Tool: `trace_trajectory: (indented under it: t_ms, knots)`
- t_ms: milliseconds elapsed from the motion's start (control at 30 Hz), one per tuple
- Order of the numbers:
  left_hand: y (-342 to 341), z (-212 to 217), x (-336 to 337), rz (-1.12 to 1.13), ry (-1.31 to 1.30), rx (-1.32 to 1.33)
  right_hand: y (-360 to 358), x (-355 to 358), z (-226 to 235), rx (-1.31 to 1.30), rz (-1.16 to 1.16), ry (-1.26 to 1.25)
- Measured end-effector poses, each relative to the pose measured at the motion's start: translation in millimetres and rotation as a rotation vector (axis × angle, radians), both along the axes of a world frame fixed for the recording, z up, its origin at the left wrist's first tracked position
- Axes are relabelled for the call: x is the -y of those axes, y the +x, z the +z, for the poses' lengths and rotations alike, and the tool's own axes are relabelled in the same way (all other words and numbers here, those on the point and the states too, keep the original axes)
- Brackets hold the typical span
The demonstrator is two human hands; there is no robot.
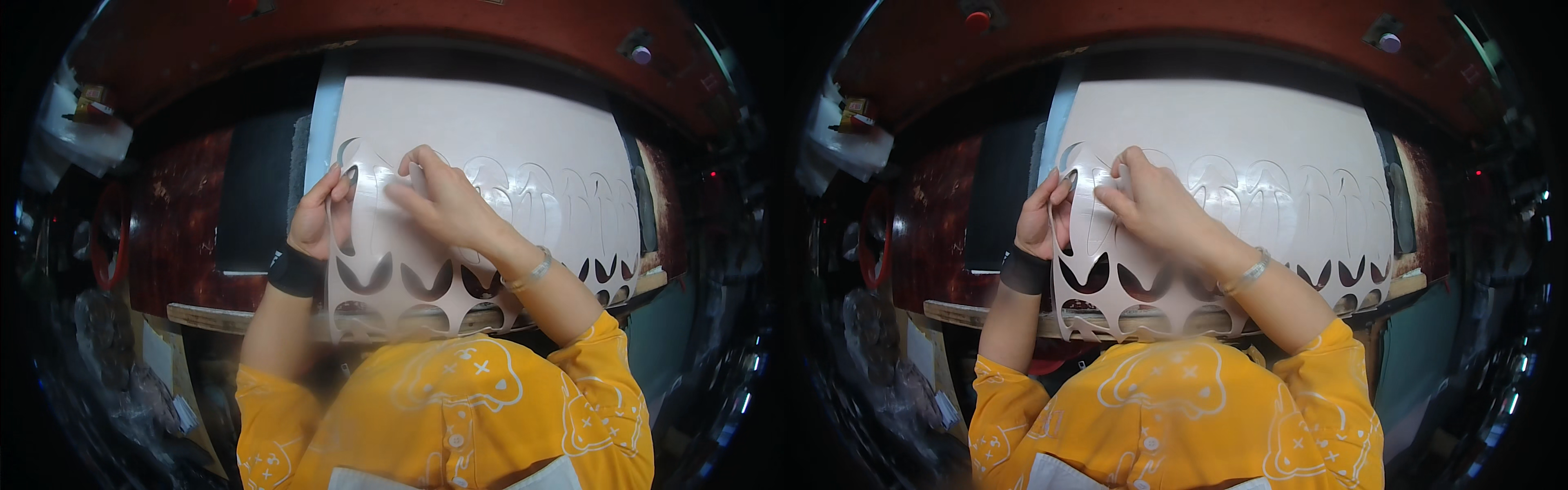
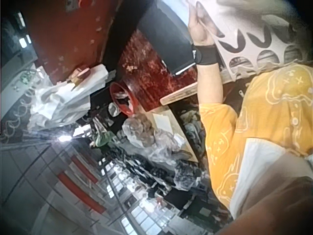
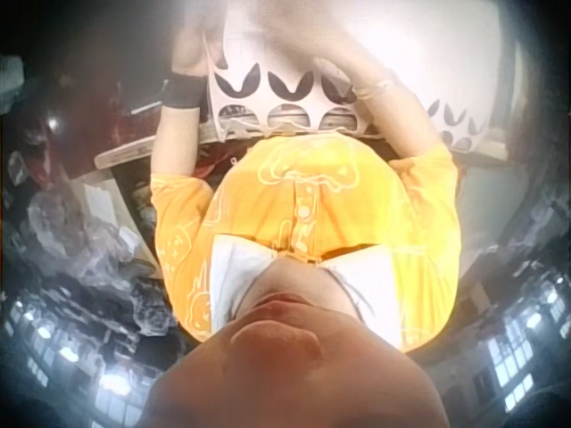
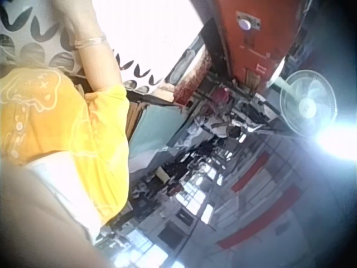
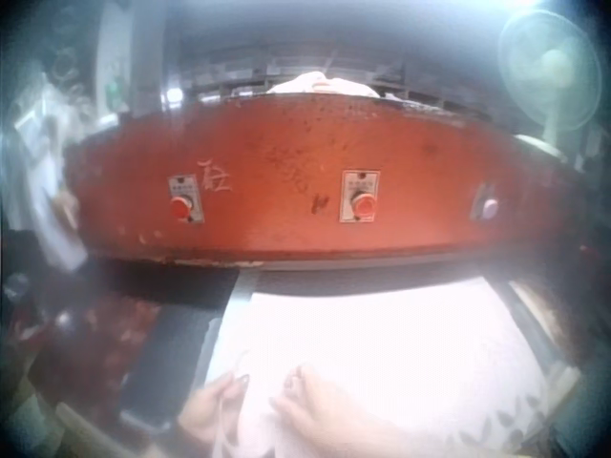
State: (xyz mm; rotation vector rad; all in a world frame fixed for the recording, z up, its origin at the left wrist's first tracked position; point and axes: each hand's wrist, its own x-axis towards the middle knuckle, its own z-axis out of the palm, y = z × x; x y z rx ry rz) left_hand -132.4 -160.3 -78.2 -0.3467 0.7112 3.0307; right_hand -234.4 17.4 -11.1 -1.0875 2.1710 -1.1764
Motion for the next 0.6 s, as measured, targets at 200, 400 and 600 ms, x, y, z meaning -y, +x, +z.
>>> trace_trajectory:
  t_ms: [200, 400, 600]
  knots:
    - [0, 5, 11, -0.022, -0.49, 0.073, 10, 10, -5, -0.369, 0.067, 0.013]
    - [5, 24, 18, -0.017, -1.209, 0.389, 18, -11, 29, -0.479, 0.534, -0.608]
    - [1, 35, -3, 0.111, -0.53, 0.202, 13, 8, 20, -0.064, 0.43, -0.747]
